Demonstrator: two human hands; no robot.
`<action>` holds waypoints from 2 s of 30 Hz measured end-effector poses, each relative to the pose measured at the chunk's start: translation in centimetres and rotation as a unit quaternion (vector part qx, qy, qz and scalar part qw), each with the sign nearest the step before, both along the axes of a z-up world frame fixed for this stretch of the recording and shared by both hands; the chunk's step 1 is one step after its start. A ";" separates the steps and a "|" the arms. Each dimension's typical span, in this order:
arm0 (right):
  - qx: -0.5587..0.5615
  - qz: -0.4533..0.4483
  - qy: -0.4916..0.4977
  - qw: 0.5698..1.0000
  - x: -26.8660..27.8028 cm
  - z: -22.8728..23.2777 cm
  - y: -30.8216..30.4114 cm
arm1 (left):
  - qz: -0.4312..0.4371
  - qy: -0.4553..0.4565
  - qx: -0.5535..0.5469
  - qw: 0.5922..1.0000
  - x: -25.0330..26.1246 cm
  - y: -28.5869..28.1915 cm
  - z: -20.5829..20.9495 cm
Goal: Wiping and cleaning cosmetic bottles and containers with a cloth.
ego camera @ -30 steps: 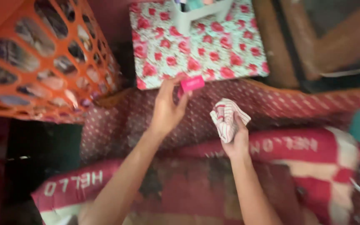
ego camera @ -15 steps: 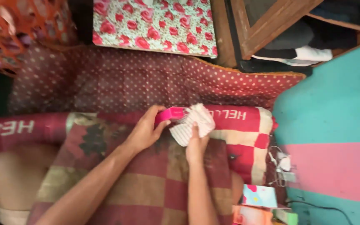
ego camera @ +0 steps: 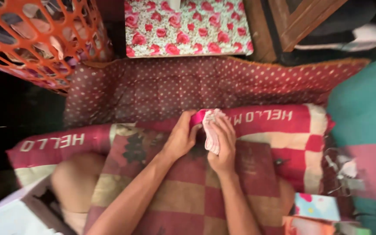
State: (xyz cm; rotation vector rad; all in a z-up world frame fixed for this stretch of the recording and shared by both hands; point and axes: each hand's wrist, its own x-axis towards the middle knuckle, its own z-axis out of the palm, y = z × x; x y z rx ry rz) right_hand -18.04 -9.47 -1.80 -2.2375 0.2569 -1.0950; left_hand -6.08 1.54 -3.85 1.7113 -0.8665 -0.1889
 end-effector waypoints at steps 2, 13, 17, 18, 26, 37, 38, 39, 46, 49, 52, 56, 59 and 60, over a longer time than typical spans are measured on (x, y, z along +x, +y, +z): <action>-0.017 0.003 0.014 1.000 0.2 0.5 0.5 | -0.007 -0.011 -0.002 1.000 0.2 0.3 0.1; -0.036 0.018 0.036 0.999 1.3 1.6 0.5 | -0.031 -0.008 0.024 0.999 0.4 -0.3 -2.0; 0.011 -0.008 0.031 0.999 0.9 -0.6 -0.5 | -0.049 -0.007 0.038 0.998 0.4 -0.5 -1.6; 0.079 -0.038 0.022 0.996 0.5 -1.9 -1.0 | -0.042 -0.005 0.033 0.999 0.5 -0.6 -1.5; -0.005 -0.046 -0.035 0.998 1.2 1.9 1.3 | -0.035 0.006 0.035 0.999 0.6 -0.2 -0.5; 0.229 -0.111 0.086 0.963 0.2 -5.2 -2.0 | -0.046 -0.015 0.068 0.997 0.4 -0.5 -1.2; 0.229 -0.114 0.085 0.963 -0.6 -6.2 -2.5 | -0.049 -0.016 0.068 0.996 0.2 -0.4 -1.2; 0.314 -0.141 0.039 0.938 -1.1 -7.3 -3.2 | -0.044 -0.014 0.046 0.998 0.3 -0.4 -1.1; -0.066 -0.016 0.007 0.998 1.3 2.8 0.7 | -0.049 0.012 0.078 0.996 0.5 -0.2 -1.8; -0.048 -0.039 0.063 0.996 3.0 1.9 1.2 | -0.052 0.011 0.083 0.995 0.8 -0.3 -1.3; 0.289 -0.122 0.138 0.940 1.6 -3.5 -1.8 | -0.035 -0.007 0.035 0.999 0.7 -0.5 -1.6; 0.454 -0.173 -0.077 0.871 -1.3 -8.5 -4.6 | -0.037 -0.011 0.026 0.999 0.9 -0.7 -1.2; 0.271 -0.113 -0.138 0.946 0.2 -1.7 -1.3 | -0.029 -0.006 0.019 0.999 0.9 -0.5 -1.0; 0.123 -0.058 -0.073 0.988 1.0 0.5 -0.5 | -0.037 -0.007 0.022 0.999 1.0 -0.4 -0.8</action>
